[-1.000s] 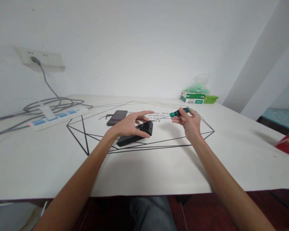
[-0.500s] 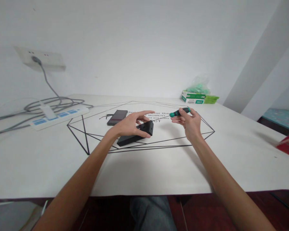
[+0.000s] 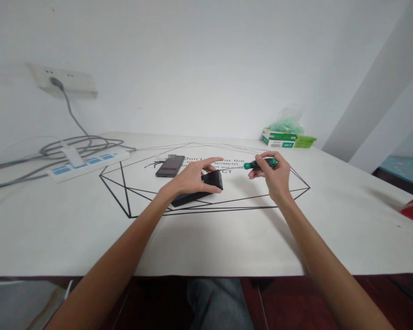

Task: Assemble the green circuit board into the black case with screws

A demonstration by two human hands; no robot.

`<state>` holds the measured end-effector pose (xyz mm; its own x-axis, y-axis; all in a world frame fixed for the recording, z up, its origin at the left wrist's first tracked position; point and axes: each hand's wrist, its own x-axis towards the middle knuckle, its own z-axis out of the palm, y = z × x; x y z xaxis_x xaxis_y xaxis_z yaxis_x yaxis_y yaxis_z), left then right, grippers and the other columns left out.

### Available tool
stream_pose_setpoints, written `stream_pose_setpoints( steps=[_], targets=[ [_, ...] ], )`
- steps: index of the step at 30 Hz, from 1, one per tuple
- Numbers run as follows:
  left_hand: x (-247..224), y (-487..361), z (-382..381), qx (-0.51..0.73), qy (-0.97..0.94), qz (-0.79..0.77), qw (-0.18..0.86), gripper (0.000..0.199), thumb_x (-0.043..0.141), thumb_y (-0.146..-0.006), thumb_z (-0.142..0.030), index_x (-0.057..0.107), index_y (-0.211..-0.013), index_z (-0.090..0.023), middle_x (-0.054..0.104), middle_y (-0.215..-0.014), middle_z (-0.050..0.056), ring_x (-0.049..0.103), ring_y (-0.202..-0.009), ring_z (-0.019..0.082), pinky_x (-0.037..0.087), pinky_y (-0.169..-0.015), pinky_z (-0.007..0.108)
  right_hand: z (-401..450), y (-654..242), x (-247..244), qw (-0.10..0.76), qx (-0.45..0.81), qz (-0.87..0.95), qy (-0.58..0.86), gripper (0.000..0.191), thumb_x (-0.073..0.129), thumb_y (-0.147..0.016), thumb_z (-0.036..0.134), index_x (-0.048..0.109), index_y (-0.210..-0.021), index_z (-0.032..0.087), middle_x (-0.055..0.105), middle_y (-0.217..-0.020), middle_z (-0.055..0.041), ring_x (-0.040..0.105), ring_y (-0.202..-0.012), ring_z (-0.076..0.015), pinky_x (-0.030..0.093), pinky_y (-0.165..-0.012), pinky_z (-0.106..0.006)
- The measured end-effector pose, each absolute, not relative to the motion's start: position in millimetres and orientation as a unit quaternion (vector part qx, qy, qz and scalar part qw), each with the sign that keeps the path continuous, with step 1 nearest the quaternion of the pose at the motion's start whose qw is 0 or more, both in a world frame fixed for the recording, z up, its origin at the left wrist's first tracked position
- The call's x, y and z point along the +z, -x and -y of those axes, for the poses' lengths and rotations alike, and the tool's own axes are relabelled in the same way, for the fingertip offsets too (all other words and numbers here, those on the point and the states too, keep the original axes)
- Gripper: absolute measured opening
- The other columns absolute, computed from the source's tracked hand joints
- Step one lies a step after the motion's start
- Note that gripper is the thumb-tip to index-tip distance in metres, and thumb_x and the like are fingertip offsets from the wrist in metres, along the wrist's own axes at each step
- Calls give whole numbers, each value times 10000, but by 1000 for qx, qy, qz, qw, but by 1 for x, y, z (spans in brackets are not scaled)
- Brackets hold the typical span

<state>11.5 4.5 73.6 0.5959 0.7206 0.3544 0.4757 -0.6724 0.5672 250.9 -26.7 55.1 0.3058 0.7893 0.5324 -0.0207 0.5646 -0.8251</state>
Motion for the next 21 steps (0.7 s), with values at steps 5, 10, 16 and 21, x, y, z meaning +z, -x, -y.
stream_pose_setpoints(
  steps=[5, 10, 16, 21],
  targets=[
    [68, -15, -5, 256, -885, -329, 207, 939, 821, -593, -453, 437, -1426, -251, 673, -1136, 115, 612, -1045, 277, 437, -917, 394, 22, -243, 46, 674, 275, 542, 421, 353, 706, -761, 503, 549, -822, 193, 637, -484, 30, 542, -307, -120, 413, -294, -187],
    [65, -17, -7, 239, -891, -332, 195, 945, 805, -601, -483, 430, -1432, -233, 664, -1153, 115, 614, -1026, 276, 443, -901, 387, 17, -247, 45, 698, 289, 508, 413, 388, 697, -761, 528, 518, -701, 188, 640, -488, 12, 539, -307, -117, 425, -304, -202],
    [58, -20, -7, 158, -906, -358, 162, 974, 763, -650, -473, 330, -1483, -212, 642, -1197, 123, 587, -1090, 298, 421, -925, 391, 12, -263, 47, 723, 272, 453, 444, 382, 732, -727, 486, 502, -657, 189, 616, -445, 12, 516, -288, -123, 417, -274, -214],
    [56, -23, -6, 137, -923, -327, 149, 919, 759, -668, -459, 361, -1457, -206, 617, -1215, 132, 560, -1111, 285, 407, -934, 385, 8, -275, 46, 742, 249, 409, 469, 316, 699, -767, 409, 507, -651, 187, 607, -426, 18, 506, -275, -120, 418, -265, -211]
  ],
)
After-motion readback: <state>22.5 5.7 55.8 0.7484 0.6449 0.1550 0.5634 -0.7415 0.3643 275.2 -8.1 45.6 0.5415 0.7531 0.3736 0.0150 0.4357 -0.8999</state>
